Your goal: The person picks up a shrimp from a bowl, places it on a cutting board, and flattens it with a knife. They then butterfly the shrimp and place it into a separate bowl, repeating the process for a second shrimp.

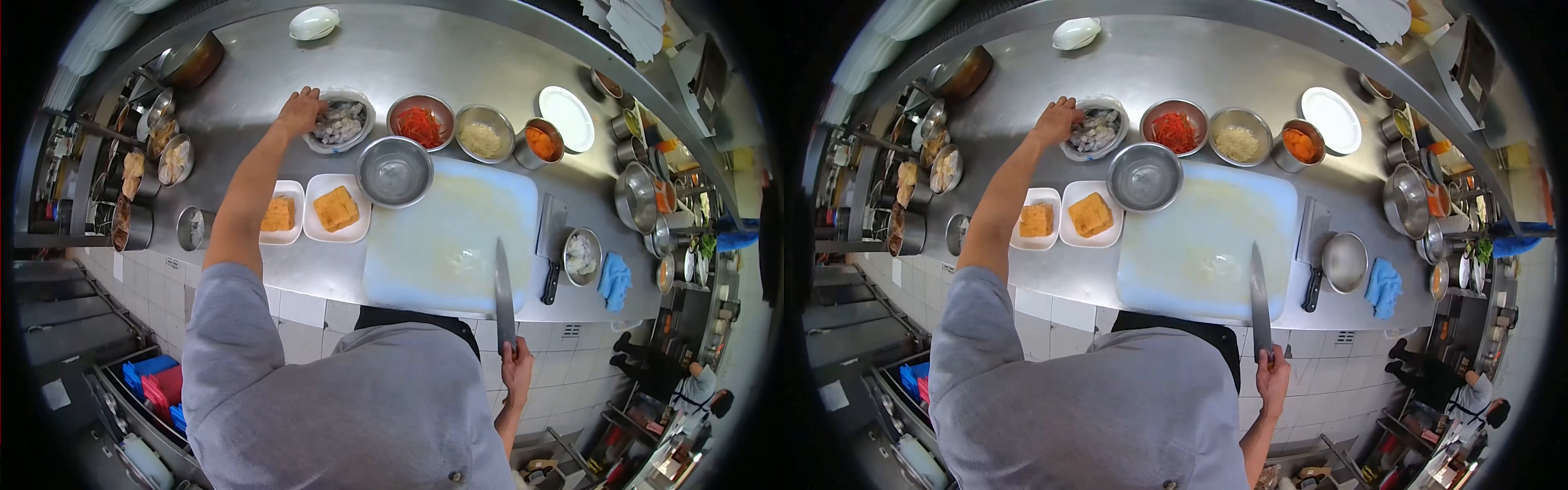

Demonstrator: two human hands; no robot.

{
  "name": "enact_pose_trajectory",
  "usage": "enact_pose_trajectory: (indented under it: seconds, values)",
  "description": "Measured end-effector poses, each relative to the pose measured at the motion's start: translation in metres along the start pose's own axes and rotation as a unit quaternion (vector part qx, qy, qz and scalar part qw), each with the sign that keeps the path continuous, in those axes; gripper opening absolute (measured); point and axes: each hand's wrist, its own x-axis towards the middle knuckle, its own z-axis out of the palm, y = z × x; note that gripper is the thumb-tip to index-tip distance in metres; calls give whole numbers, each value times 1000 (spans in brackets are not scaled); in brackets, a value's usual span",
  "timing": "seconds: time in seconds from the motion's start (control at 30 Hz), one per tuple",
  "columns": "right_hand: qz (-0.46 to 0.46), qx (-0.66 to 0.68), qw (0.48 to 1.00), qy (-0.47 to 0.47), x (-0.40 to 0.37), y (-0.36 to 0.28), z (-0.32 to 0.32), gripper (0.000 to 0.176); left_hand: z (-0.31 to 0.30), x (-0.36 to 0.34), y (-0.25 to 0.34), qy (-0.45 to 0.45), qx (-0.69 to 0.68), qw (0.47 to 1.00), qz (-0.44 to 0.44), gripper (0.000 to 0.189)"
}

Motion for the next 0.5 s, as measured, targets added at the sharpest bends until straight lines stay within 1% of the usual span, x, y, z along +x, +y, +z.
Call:
enact_pose_trajectory:
  seconds: [0.03, 0.13, 0.2, 0.23, 0.27, 0.33, 0.43, 0.5]
  values:
    - [2, -12, 1000, -5, 1, 1, -1, 22, 4, 1, -2, -3, 5, 1000, -2, 26]
    - [6, -6, 1000, -14, 4, 2, -6, 22, 8, -3, -16, -11, -91, 995, -26, 18]
    - [-5, -3, 1000, -9, 7, 7, -6, 22, 6, -4, -29, -10, -245, 968, -55, 14]
    - [-11, -1, 1000, -6, 8, 8, -6, 22, 6, -4, -33, -8, -320, 945, -69, 13]
    - [-16, 2, 1000, -5, 8, 9, -6, 22, 5, -4, -37, -29, -397, 912, -94, 13]
    - [-29, 7, 1000, -3, 9, 1, -9, 23, -7, -9, -40, -67, -542, 825, -146, 13]
    - [-27, 6, 1000, -9, 15, 4, -9, 22, -8, -20, -30, -11, -637, 754, -162, 14]
    - [-41, 10, 999, -11, 19, 5, -11, 22, -10, -24, -24, -4, -648, 742, -171, 15]
